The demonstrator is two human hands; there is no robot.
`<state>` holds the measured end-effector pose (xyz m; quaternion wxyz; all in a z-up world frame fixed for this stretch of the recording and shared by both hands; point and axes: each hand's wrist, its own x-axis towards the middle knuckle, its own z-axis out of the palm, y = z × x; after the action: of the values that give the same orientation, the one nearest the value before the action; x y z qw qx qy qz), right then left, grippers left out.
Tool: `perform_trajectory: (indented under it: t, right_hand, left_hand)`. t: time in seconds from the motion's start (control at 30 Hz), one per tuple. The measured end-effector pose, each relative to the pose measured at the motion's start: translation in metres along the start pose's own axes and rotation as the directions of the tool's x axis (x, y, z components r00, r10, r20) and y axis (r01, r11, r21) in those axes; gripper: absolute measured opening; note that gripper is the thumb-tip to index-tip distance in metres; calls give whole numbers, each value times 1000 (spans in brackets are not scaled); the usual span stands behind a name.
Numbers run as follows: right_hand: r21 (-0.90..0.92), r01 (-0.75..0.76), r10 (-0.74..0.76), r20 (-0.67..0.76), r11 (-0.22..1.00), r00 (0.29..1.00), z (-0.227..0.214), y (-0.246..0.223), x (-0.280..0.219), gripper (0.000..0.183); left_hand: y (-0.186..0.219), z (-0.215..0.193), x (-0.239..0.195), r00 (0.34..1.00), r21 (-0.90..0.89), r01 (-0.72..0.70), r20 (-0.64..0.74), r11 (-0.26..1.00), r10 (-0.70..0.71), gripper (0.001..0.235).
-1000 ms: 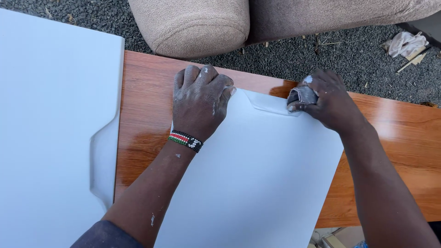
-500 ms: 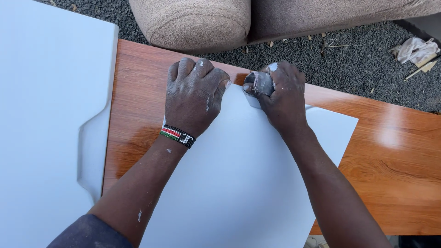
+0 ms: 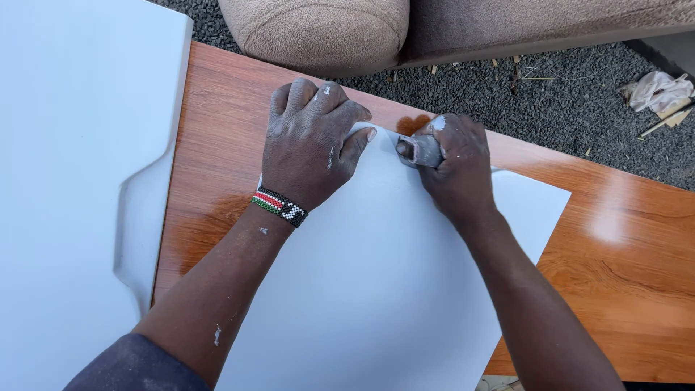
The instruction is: The person sands the surface and edges of a white rectangular wooden board using a sanding block. They work on the board while it rests on a wooden table, flipping it over to sand different sides and edges thoroughly.
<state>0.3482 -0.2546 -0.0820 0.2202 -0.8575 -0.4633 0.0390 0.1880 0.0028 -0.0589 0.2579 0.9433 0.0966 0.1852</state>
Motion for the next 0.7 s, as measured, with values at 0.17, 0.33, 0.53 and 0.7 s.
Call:
perform_trajectory:
  t: [0.17,0.33,0.53,0.7]
  right_hand:
    - [-10,-58,57,-71,998,996,13,-10,8,37]
    - [104,46,-79,342,994,936,-57,12,20,43]
    - [-57,63,-27,486,996,874,-78,68,4,35]
    - [29,60,-65,241,998,968,-38,26,11,46]
  left_hand:
    - [-1,2,-2,1000,5,-19,1,1000,19,25]
    - [4,-3,0,990,-4,-96,-105,995,95,22]
    - [2,-1,-2,993,18,-69,-92,997,71,34]
    - [2,2,-1,994,50,-55,-87,997,59,18]
